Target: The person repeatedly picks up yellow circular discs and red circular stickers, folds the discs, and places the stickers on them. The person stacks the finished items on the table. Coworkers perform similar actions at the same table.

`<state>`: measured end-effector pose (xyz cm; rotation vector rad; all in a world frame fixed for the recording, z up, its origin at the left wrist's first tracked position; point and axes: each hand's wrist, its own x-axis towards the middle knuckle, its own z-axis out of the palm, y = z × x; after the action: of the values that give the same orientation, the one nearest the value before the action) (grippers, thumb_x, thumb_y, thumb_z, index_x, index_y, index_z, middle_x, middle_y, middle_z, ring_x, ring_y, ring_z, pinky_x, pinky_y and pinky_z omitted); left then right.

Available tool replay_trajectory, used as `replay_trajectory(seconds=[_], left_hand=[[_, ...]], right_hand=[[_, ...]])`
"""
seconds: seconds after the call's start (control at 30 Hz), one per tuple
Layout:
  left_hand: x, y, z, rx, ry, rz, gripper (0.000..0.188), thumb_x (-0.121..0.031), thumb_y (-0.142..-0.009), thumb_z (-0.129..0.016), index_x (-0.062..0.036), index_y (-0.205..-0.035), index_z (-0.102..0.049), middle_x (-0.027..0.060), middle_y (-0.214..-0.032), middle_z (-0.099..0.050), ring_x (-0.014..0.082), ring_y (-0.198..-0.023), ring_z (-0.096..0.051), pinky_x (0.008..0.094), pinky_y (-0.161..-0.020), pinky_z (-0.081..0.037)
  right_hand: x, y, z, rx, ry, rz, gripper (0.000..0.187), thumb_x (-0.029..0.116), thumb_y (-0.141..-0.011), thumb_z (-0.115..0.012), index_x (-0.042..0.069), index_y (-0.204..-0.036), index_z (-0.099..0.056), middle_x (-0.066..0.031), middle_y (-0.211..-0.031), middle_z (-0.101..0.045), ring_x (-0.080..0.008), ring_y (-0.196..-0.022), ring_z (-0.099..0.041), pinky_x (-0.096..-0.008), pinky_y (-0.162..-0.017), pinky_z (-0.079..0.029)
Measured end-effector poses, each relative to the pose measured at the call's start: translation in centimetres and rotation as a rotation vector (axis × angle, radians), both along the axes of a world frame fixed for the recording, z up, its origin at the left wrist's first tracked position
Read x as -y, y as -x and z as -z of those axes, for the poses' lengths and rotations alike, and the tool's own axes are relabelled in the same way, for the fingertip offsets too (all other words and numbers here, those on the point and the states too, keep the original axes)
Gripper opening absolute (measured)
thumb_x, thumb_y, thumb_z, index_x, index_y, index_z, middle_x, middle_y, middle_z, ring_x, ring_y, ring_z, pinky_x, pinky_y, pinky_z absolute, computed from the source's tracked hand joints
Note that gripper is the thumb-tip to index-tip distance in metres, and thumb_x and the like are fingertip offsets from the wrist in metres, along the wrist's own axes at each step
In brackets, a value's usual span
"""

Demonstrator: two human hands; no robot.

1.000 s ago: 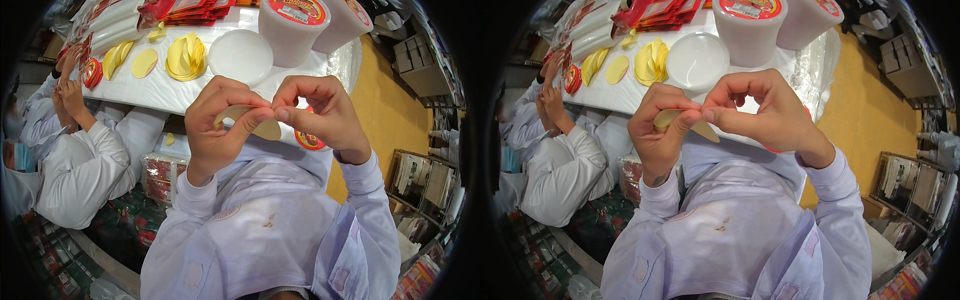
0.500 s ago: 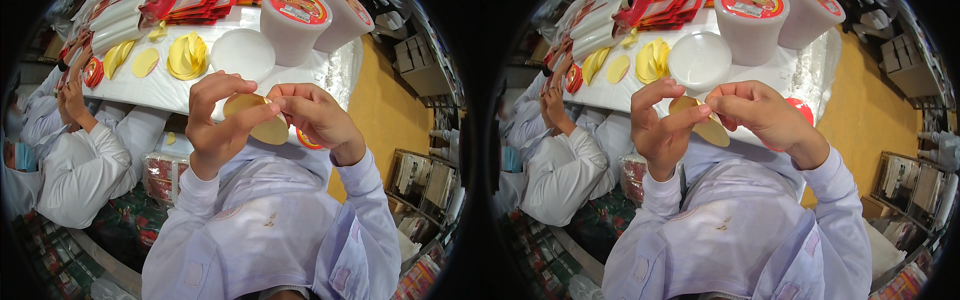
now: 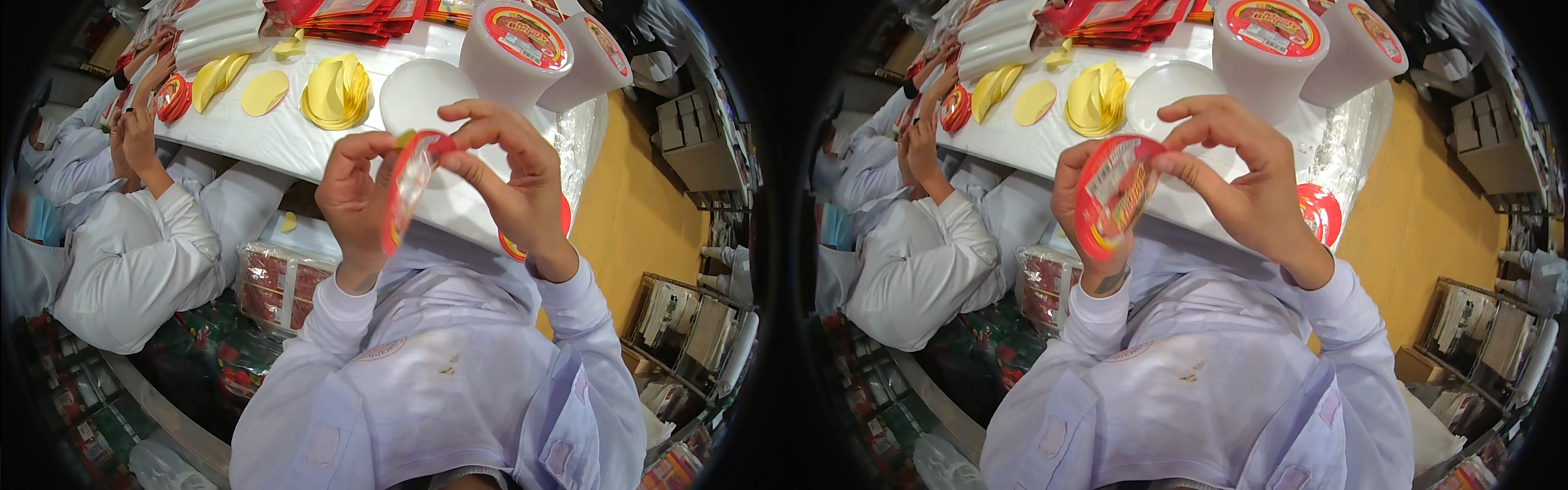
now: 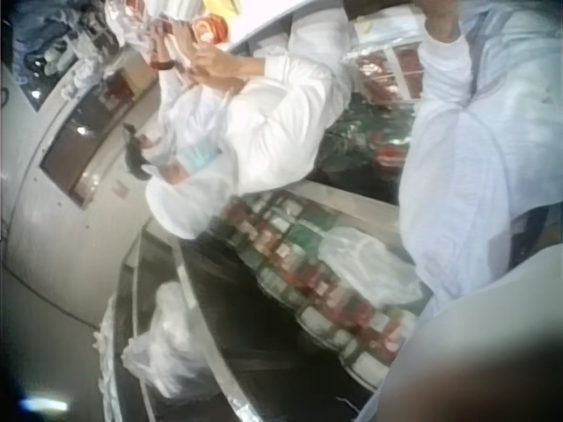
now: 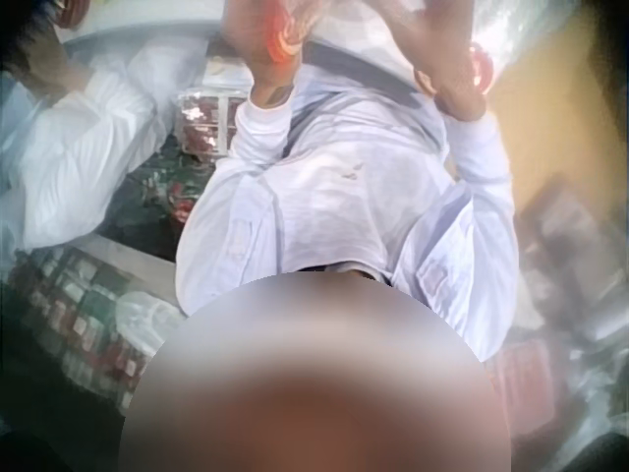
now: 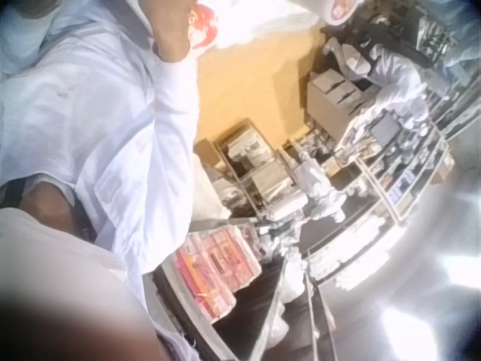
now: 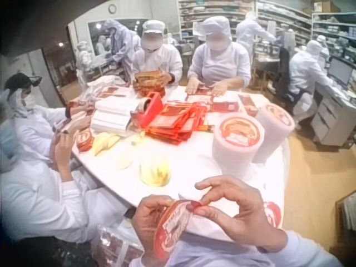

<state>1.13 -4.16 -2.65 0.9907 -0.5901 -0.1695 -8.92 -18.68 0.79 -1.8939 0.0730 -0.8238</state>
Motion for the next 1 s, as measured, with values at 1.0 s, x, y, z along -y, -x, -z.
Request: replay_trajectory(seconds=[1.0], left_hand=[[-3.0,-24.3,7.9,0.537,-1.231,-0.583,0.023,-0.032,-0.09,-0.073,-0.0139,-0.102,-0.08,0.0121,-0.103,-0.073,0.0312,-0.099,-0.068,0.0451,-0.091,-0.051]], right_hand=[[1.0,-1.9,2.8,-0.189,0.753,0.282,0.017,0.02,-0.082,-0.08,0.011,-0.091,-0.068,-0.0002,-0.097,-0.068,-0.0198,-0.092,-0.061,-0.0369,-0.08,-0.04]])
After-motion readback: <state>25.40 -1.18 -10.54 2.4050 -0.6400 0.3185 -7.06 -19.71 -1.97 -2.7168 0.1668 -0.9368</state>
